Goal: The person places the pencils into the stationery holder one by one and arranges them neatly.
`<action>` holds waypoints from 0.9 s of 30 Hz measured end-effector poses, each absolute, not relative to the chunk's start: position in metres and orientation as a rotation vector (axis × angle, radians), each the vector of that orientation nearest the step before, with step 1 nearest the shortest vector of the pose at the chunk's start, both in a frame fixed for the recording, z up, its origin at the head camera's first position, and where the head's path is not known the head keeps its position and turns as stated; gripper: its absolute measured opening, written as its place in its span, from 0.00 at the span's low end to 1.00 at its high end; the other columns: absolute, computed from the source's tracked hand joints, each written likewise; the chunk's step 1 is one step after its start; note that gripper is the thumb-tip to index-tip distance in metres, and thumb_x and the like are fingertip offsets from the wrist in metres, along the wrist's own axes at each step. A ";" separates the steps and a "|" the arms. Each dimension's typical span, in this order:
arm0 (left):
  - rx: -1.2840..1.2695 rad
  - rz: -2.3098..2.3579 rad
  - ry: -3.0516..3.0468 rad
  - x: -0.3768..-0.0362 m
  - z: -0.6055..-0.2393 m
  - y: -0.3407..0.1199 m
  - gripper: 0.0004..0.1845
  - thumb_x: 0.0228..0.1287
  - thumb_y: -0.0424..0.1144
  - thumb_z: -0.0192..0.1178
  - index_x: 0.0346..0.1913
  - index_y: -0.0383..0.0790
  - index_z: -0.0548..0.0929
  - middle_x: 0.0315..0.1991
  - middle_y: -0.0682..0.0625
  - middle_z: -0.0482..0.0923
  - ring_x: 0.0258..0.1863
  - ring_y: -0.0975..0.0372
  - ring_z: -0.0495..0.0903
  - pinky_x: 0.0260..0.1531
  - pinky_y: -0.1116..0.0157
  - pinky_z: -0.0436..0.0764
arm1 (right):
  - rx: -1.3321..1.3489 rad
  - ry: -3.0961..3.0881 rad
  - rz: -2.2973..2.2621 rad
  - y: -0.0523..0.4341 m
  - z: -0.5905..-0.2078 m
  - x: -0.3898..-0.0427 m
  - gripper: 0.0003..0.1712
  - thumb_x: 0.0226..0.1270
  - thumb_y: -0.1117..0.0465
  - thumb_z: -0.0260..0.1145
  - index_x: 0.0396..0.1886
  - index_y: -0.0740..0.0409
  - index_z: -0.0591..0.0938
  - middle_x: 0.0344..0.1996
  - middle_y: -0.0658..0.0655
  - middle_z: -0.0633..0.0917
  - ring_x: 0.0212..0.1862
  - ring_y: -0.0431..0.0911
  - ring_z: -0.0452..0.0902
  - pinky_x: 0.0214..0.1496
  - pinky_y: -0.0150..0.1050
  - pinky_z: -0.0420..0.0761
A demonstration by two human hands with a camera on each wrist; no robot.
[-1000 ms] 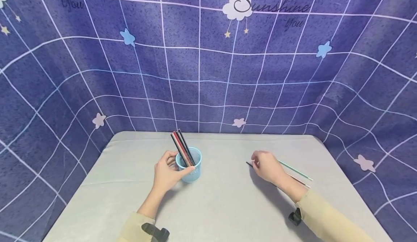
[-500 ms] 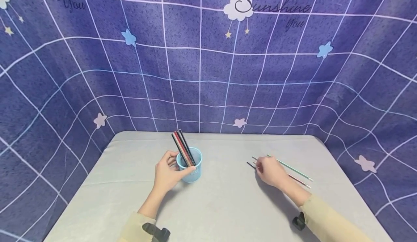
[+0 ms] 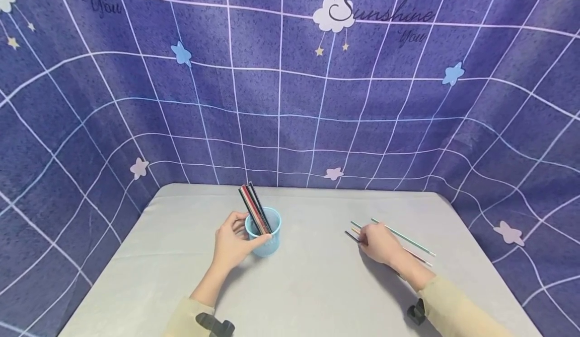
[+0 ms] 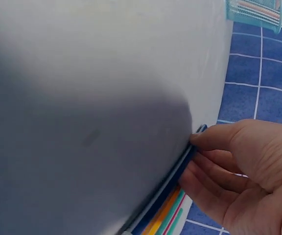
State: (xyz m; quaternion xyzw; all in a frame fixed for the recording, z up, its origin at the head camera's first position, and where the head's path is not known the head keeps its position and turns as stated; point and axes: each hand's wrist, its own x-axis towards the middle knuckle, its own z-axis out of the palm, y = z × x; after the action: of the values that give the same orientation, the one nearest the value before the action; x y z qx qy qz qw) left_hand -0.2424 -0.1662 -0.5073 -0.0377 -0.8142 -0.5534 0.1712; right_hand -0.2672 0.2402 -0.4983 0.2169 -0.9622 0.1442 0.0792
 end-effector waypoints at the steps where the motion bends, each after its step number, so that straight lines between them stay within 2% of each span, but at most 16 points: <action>1: -0.105 -1.572 -2.314 -0.242 -0.507 -0.167 0.38 0.39 0.46 0.91 0.53 0.39 0.80 0.54 0.41 0.91 0.56 0.46 0.90 0.55 0.54 0.93 | 0.655 -2.876 0.444 0.240 -0.497 -0.268 0.09 0.58 0.69 0.77 0.25 0.54 0.86 0.19 0.45 0.84 0.23 0.35 0.73 0.25 0.30 0.78; 9: -0.096 -1.574 -2.327 -0.239 -0.508 -0.170 0.38 0.39 0.45 0.91 0.53 0.39 0.81 0.54 0.41 0.91 0.56 0.46 0.91 0.55 0.55 0.93 | 0.716 -2.830 0.691 0.234 -0.471 -0.278 0.08 0.62 0.68 0.75 0.26 0.54 0.86 0.19 0.45 0.84 0.23 0.32 0.72 0.28 0.29 0.77; 14: -0.107 -1.550 -2.331 -0.240 -0.506 -0.171 0.38 0.40 0.46 0.91 0.53 0.39 0.81 0.54 0.41 0.91 0.56 0.46 0.90 0.55 0.54 0.93 | 0.714 -2.799 0.799 0.223 -0.446 -0.289 0.05 0.65 0.67 0.74 0.31 0.56 0.86 0.21 0.47 0.85 0.25 0.33 0.74 0.30 0.30 0.78; 21: -0.111 -1.556 -2.316 -0.242 -0.509 -0.170 0.38 0.40 0.46 0.91 0.53 0.39 0.81 0.53 0.41 0.91 0.56 0.46 0.91 0.54 0.54 0.93 | 0.669 -2.687 0.905 0.193 -0.411 -0.299 0.03 0.69 0.64 0.73 0.36 0.56 0.85 0.27 0.49 0.89 0.30 0.38 0.84 0.39 0.37 0.86; 27: -0.112 -1.566 -2.302 -0.243 -0.508 -0.166 0.37 0.39 0.46 0.91 0.52 0.39 0.81 0.52 0.42 0.91 0.55 0.47 0.91 0.54 0.54 0.93 | 0.687 -2.536 1.034 0.162 -0.383 -0.298 0.03 0.73 0.63 0.70 0.41 0.57 0.83 0.34 0.53 0.90 0.37 0.44 0.89 0.42 0.37 0.91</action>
State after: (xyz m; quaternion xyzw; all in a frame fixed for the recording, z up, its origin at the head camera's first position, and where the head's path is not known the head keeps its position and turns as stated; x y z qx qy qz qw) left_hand -0.2426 -0.1664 -0.5085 -0.0397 -0.8131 -0.5532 0.1766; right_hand -0.2983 0.1618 -0.3833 0.2402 -0.8869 0.3615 0.1584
